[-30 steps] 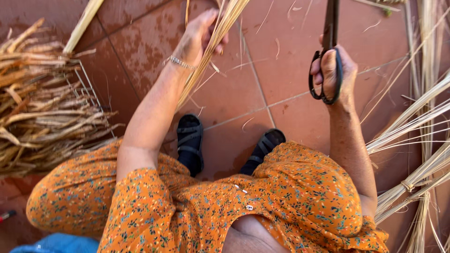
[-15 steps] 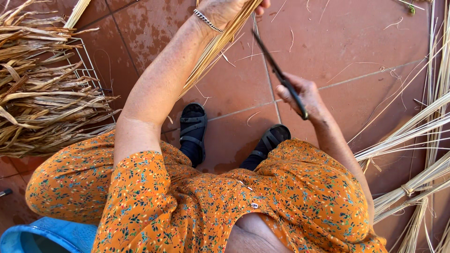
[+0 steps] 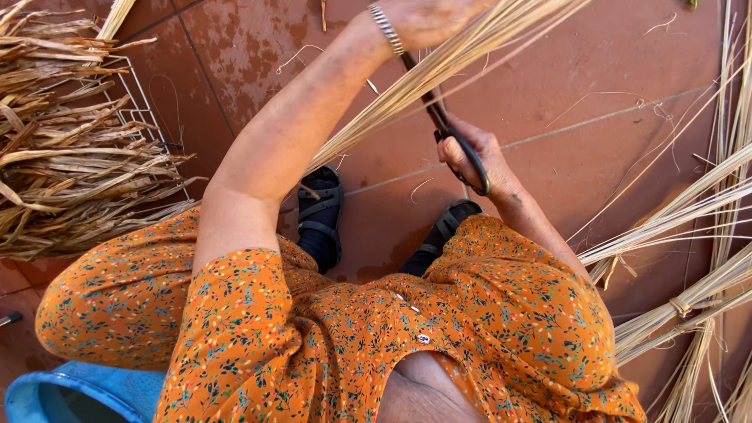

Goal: The person sits on a tiled floor and uses large shears to trim the ends of bundles of dried plant stalks. They hold each bundle in one hand and cut the tips with the other, then place the trimmed stalks into a wire basket.

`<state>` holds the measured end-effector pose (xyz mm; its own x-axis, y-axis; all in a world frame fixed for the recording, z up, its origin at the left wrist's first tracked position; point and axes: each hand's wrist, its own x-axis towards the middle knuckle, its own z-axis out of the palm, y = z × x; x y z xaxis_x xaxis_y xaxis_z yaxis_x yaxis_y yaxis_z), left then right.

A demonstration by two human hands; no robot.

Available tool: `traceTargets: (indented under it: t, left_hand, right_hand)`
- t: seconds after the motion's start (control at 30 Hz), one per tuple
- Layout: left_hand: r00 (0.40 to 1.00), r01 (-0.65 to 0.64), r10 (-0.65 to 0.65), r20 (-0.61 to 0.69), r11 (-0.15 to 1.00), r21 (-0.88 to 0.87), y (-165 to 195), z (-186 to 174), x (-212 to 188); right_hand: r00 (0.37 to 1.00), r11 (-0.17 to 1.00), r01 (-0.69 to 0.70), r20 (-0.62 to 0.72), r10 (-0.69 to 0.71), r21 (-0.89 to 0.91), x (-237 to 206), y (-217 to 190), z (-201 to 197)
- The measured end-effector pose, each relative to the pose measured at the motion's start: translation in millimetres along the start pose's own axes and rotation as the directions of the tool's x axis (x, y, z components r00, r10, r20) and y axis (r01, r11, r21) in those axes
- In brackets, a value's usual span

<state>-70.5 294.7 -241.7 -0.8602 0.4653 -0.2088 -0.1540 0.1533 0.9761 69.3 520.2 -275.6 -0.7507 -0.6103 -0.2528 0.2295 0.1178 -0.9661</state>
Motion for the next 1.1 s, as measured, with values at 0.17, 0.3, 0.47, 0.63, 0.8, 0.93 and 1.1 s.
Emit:
traceTargets:
  t: [0.17,0.3,0.47,0.63,0.8,0.93,1.1]
  left_hand:
    - [0.957,0.289,-0.258,-0.132,0.858,0.425,-16,-42,-73]
    - [0.86,0.202,-0.361,0.361,0.89,0.41,-44,-53,-123]
    - [0.714,0.495,-0.476,0.514,0.862,0.111,-65,-35,-142]
    - [0.739,0.616,-0.507,0.444,0.776,-0.138,-55,-31,-150]
    - [0.76,0.641,-0.596,0.261,0.753,-0.147,-42,-22,-150]
    - [0.835,0.55,-0.516,0.191,0.795,-0.256,-36,-12,-147]
    - [0.884,0.463,-0.464,0.06,0.852,-0.246,-30,-2,-148]
  right_hand:
    - [0.997,0.999,0.054,-0.058,-0.053,0.006,-4,-1,-18]
    - [0.992,0.999,0.026,-0.126,-0.029,-0.028,-7,1,-25]
    - [0.984,0.998,0.05,-0.173,-0.044,0.033,-5,-1,-38]
    - [0.975,0.998,0.037,-0.22,-0.024,0.054,3,-10,-45]
    - [0.966,0.989,0.112,-0.243,-0.085,0.099,2,-16,-51]
    - [0.954,0.985,0.083,-0.297,-0.035,0.15,-6,-12,-56]
    - [0.922,0.978,-0.209,-0.337,0.192,-0.015,-36,-1,-64]
